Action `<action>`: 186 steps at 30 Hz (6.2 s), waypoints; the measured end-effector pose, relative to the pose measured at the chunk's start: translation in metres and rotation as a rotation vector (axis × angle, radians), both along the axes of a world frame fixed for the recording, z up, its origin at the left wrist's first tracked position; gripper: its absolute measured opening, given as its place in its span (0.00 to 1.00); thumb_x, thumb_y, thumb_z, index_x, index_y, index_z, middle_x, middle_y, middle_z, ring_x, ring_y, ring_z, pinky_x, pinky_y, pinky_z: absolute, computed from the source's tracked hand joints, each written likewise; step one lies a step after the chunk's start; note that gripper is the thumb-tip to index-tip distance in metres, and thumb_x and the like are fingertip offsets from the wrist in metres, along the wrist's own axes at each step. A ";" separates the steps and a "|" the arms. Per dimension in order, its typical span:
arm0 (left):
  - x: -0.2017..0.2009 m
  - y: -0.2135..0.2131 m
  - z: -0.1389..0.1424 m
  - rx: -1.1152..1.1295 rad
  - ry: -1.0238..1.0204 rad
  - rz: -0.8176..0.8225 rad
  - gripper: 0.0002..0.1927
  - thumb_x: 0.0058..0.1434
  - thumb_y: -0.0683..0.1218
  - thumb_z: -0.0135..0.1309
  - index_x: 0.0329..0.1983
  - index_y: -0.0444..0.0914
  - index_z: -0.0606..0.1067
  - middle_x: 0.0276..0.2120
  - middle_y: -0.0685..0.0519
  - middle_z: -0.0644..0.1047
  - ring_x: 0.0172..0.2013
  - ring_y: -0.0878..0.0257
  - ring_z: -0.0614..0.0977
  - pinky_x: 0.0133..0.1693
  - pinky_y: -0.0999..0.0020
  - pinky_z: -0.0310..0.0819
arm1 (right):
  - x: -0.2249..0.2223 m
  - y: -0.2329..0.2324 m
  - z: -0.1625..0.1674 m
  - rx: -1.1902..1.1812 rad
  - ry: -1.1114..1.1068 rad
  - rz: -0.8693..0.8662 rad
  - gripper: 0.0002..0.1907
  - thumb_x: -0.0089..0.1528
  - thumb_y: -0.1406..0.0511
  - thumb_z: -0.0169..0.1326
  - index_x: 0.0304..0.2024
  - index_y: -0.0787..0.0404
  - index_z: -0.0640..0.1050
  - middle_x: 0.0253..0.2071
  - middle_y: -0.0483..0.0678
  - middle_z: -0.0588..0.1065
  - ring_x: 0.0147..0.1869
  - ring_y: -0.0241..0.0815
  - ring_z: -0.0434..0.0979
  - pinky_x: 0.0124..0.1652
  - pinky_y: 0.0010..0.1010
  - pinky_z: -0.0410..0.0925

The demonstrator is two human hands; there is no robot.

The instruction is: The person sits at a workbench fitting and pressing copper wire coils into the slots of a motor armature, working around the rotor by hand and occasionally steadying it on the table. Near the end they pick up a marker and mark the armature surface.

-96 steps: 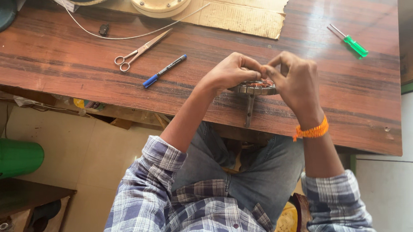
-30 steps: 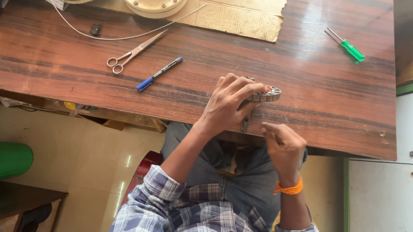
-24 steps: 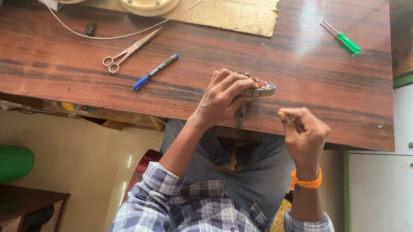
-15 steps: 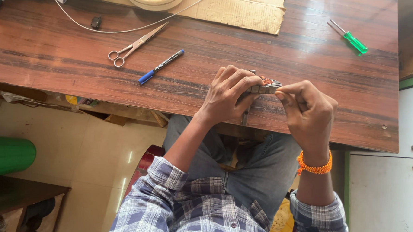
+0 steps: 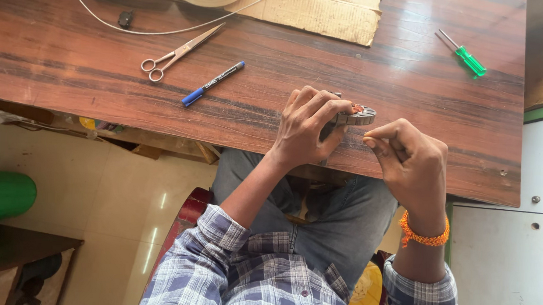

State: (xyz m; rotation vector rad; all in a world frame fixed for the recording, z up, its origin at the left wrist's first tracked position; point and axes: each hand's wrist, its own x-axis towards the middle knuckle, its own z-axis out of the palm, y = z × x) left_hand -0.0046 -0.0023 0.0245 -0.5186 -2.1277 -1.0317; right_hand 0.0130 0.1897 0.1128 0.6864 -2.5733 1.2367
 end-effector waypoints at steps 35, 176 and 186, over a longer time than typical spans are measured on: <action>-0.079 -0.050 0.017 0.128 -0.637 -0.648 0.08 0.61 0.42 0.61 0.43 0.40 0.85 0.34 0.55 0.85 0.37 0.67 0.83 0.42 0.67 0.79 | -0.031 -0.019 -0.004 -0.105 -0.206 -0.082 0.03 0.66 0.70 0.63 0.40 0.63 0.82 0.24 0.38 0.73 0.27 0.23 0.64 0.25 0.20 0.55; -0.016 -0.015 -0.010 -0.080 0.050 -0.126 0.21 0.57 0.46 0.68 0.52 0.44 0.76 0.45 0.59 0.78 0.44 0.59 0.76 0.51 0.61 0.72 | -0.039 -0.012 -0.019 -0.042 0.070 -0.060 0.01 0.68 0.72 0.63 0.41 0.65 0.83 0.20 0.42 0.67 0.24 0.26 0.58 0.26 0.24 0.52; -0.014 -0.016 -0.010 -0.092 0.007 -0.125 0.22 0.57 0.48 0.69 0.54 0.46 0.76 0.47 0.61 0.78 0.47 0.60 0.76 0.53 0.61 0.72 | -0.020 0.005 -0.011 -0.063 -0.019 -0.041 0.01 0.67 0.73 0.62 0.40 0.66 0.82 0.22 0.39 0.72 0.25 0.22 0.62 0.24 0.22 0.53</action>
